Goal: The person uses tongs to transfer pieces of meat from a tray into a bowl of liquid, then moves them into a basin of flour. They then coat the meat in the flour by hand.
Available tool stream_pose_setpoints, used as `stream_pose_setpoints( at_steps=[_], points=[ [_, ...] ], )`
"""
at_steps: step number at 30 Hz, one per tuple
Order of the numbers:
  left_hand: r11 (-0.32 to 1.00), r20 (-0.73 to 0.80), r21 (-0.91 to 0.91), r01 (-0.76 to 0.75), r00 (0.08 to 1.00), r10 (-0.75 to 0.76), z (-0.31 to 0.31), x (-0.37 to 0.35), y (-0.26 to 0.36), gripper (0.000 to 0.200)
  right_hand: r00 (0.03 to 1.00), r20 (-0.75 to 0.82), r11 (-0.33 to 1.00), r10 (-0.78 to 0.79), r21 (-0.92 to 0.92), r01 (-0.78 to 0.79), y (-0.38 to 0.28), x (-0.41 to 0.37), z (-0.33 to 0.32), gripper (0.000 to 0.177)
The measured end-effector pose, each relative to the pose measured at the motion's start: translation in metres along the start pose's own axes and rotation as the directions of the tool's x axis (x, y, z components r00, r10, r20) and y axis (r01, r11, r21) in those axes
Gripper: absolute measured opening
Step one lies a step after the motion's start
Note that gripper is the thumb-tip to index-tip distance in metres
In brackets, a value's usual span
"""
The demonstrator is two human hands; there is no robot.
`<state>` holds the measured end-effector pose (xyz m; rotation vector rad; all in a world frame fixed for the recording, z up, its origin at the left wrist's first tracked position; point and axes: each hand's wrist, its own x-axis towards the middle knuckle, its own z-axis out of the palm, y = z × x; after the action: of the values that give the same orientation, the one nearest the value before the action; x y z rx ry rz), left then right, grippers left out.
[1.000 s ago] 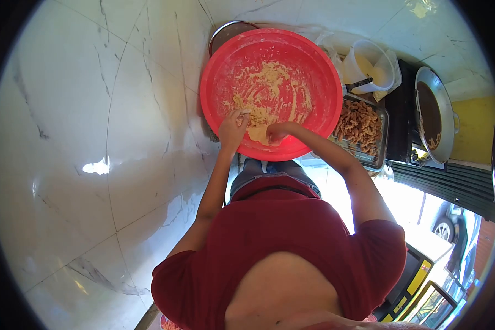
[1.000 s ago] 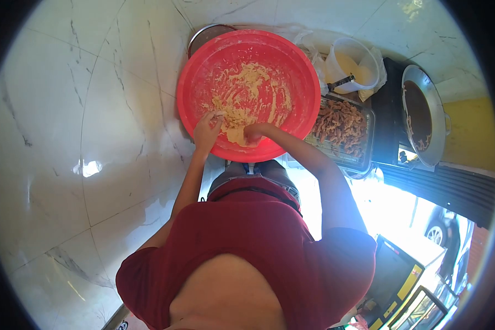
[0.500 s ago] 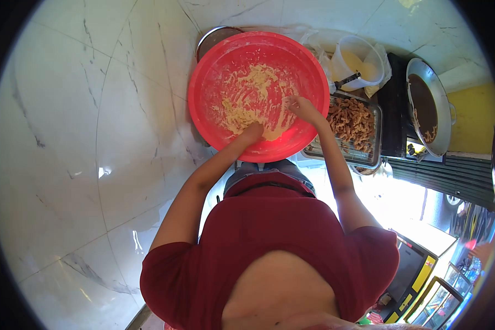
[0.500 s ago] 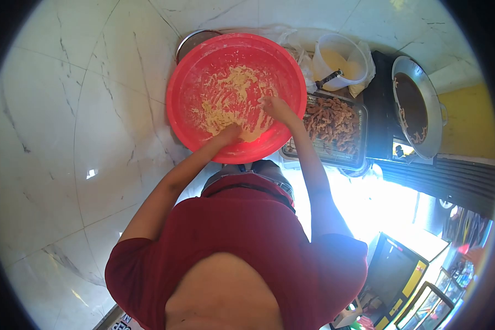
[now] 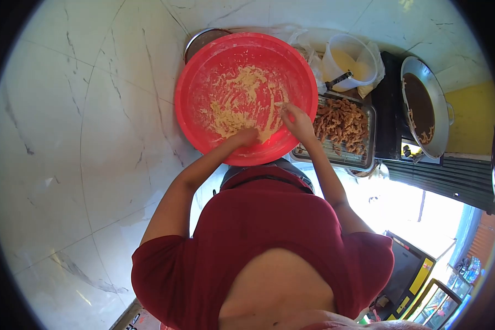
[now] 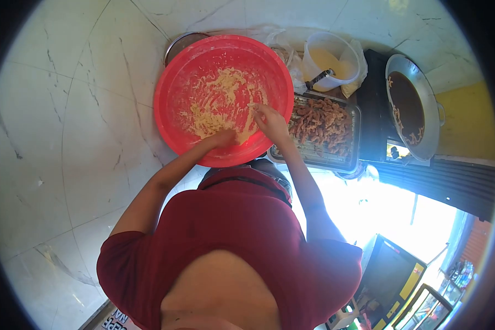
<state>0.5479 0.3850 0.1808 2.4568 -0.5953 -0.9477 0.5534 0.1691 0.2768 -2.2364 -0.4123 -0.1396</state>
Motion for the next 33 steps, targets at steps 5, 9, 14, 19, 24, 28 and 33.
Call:
stream_pose_setpoints(
  at_steps=[5, 9, 14, 19, 24, 28, 33],
  points=[
    [0.98, 0.138, -0.197, -0.027, 0.989, 0.055, -0.001, 0.022, -0.024, 0.034, 0.999, 0.012, 0.999, 0.037, -0.002, -0.037, -0.003, 0.001, -0.002, 0.027],
    [0.991, -0.29, -0.12, -0.064, 0.957, 0.027, -0.007, 0.009, -0.008, 0.031, 0.996, 0.023, 0.997, 0.081, 0.015, -0.082, -0.013, 0.003, -0.006, 0.026],
    [0.973, 0.03, -0.2, -0.117, 0.992, 0.126, 0.02, 0.022, -0.002, 0.027, 0.993, -0.01, 0.992, 0.12, 0.048, -0.12, -0.015, 0.005, -0.004, 0.025],
    [0.943, -0.252, -0.272, -0.194, 0.96, 0.125, -0.002, 0.032, -0.027, 0.029, 0.986, -0.097, 0.99, 0.138, -0.026, -0.141, -0.009, 0.007, 0.0, 0.024],
    [0.978, -0.026, -0.122, -0.171, 0.985, 0.169, 0.033, 0.05, -0.021, 0.03, 0.973, -0.087, 0.977, 0.212, -0.017, -0.214, -0.012, 0.005, 0.001, 0.023],
    [0.964, 0.077, -0.235, -0.122, 0.987, 0.144, 0.039, 0.048, -0.013, 0.027, 0.975, -0.099, 0.978, 0.2, -0.035, -0.204, -0.016, 0.006, 0.001, 0.023],
    [0.897, -0.527, -0.257, -0.36, 0.83, 0.183, 0.012, 0.045, -0.02, 0.027, 0.984, -0.119, 0.988, 0.136, -0.062, -0.144, -0.012, 0.006, 0.0, 0.025]
  ],
)
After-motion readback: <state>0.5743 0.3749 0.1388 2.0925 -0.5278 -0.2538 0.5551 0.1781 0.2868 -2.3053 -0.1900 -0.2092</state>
